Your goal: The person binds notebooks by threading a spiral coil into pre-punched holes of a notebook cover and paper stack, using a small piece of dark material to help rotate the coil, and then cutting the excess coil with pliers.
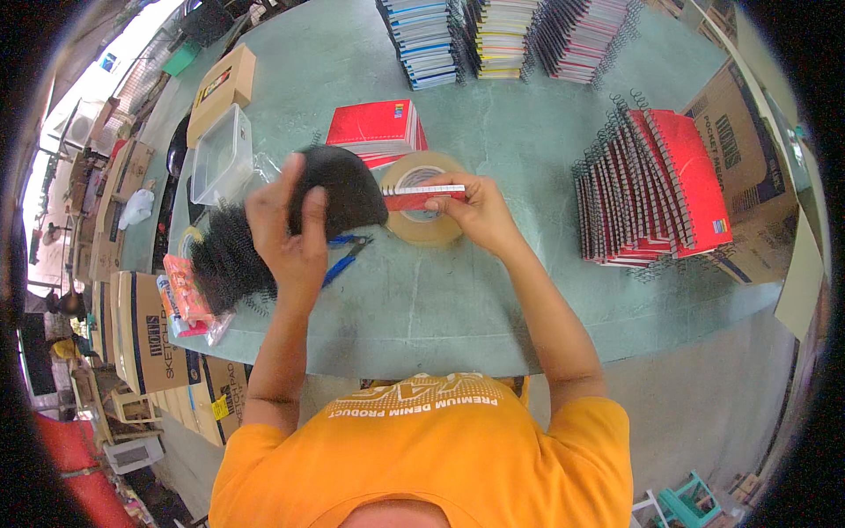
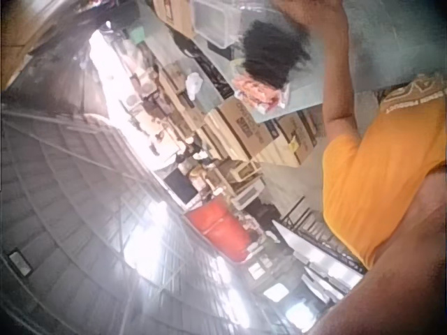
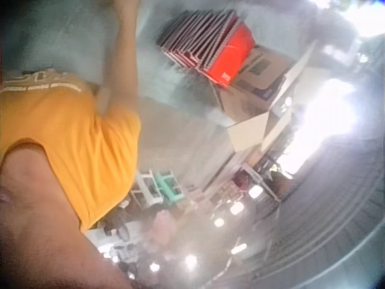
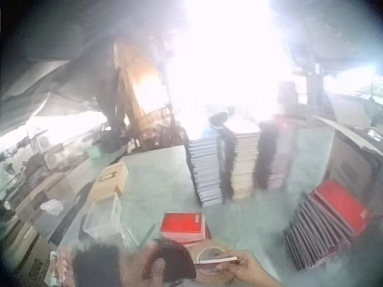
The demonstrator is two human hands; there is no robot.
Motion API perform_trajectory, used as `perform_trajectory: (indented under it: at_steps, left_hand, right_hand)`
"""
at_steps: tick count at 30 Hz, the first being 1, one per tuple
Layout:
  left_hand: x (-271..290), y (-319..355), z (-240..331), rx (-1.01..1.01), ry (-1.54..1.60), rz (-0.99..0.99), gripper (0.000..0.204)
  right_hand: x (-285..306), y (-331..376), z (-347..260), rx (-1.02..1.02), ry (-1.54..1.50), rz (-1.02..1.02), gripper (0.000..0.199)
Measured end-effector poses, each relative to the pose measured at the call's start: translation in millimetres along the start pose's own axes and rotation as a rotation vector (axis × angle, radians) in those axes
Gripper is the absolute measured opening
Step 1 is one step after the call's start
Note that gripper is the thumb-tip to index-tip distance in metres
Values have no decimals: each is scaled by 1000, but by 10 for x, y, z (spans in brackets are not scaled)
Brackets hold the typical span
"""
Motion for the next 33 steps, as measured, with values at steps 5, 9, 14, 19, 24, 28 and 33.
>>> perform_trajectory:
  at_steps: [5,9,14,19,24,28,33]
  left_hand:
    - [-53,29,27,-4,-21,-124,42]
    - [-85,-51,56,-23,-90,-106,40]
    - [-78,-112,102,-106,-8,174,44]
    - [-181,-21,92,-16,51,-209,42]
    - [-299,-4,64,88,-4,-330,38]
    - [-505,632,-89,139,17,-636,37]
    - [-370,361,-33,-178,-4,-355,35]
  right_hand:
    - [-18,8,-28,2,-9,-7,21]
    - [-24,13,59,9,11,-9,20]
    - [-47,43,24,52,56,-6,19]
    - [-32,47,-21,31,103,-100,21]
    - [-25,65,49,27,28,-118,24]
    - [-48,54,-75,21,12,-107,25]
    - [-108,57,-84,115,-57,38,26]
Point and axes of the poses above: each hand's wrist, its own y-axis away from the middle knuckle, its own x-axis out of the back of the hand, z = x × y, the point moved 1 cm from there along -y, towards the middle knuckle, and after that the axes turned 15 degrees about y, right-handed, at the moved point
